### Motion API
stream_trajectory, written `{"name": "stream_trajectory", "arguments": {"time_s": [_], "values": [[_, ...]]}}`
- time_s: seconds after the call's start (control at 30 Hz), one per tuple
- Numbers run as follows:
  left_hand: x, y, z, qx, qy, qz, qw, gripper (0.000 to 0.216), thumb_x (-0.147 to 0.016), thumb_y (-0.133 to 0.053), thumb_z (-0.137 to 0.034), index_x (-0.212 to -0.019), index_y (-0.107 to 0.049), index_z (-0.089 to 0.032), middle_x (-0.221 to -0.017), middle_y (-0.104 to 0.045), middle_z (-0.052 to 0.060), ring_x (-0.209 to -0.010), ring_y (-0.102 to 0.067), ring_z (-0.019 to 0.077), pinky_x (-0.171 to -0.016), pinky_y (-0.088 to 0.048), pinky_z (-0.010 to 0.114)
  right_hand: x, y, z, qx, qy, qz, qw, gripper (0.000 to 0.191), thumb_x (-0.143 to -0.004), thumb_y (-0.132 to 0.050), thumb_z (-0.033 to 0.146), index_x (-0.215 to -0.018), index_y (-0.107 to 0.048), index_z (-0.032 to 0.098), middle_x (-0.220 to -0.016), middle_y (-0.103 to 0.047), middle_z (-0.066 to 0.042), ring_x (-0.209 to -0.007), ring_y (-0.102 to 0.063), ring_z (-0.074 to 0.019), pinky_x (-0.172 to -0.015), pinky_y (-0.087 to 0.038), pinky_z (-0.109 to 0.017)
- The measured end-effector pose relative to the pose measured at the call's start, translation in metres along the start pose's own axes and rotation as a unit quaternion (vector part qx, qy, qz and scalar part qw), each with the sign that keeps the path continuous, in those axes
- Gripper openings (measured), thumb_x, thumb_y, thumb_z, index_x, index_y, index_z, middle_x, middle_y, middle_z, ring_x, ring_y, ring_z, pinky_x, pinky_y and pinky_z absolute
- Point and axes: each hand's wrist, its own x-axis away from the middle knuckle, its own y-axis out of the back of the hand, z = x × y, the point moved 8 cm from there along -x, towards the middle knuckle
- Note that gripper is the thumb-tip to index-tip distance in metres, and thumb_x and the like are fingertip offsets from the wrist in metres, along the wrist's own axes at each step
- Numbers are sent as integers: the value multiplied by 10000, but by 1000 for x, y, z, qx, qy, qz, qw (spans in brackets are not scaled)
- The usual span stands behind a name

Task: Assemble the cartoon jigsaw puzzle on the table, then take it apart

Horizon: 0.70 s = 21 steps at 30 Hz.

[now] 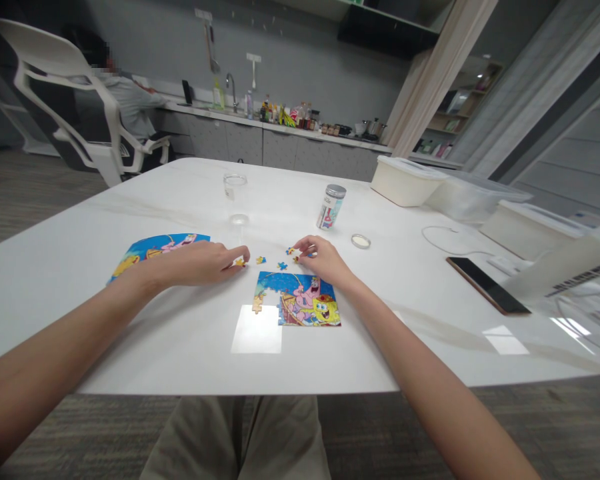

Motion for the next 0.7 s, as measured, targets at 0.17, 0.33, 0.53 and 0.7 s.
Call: {"name": "stream_trajectory", "arguments": {"time_s": [0.17, 0.33, 0.53, 0.7], "values": [[0, 0, -1, -6, -3, 1, 1000, 350, -959, -322, -332, -1227, -521, -229, -789, -674, 78, -694, -633, 209, -657, -430, 301, 2, -3, 1, -19, -14, 9, 1000, 198, -620, -629, 81, -777, -637, 200, -823, -663, -18, -782, -647, -169, -716, -515, -295], [-1, -1, 0, -10, -1, -1, 1000, 363, -959, -318, -365, -1221, -528, -228, -787, -673, 81, -694, -636, 215, -636, -426, 300, 1, -2, 1, -16, -9, 6, 1000, 198, -620, -623, 68, -768, -636, 199, -845, -670, -23, -786, -654, -172, -720, -522, -301], [0, -1, 0, -13, 0, 2, 1000, 352, -942, -327, -321, -1204, -540, -223, -782, -671, 85, -690, -636, 208, -634, -425, 300, 1, -2, -1, -11, 9, 3, 1000, 166, -636, -646, 103, -771, -642, 199, -832, -682, -24, -778, -656, -170, -740, -529, -318], [-1, -3, 3, -21, 3, 4, 1000, 363, -929, -325, -301, -1208, -541, -214, -807, -677, 100, -714, -647, 228, -643, -421, 308, 4, -8, 1, -27, 4, 38, 999, 169, -659, -654, 112, -803, -646, 200, -805, -693, -22, -787, -676, -177, -766, -539, -330]]}}
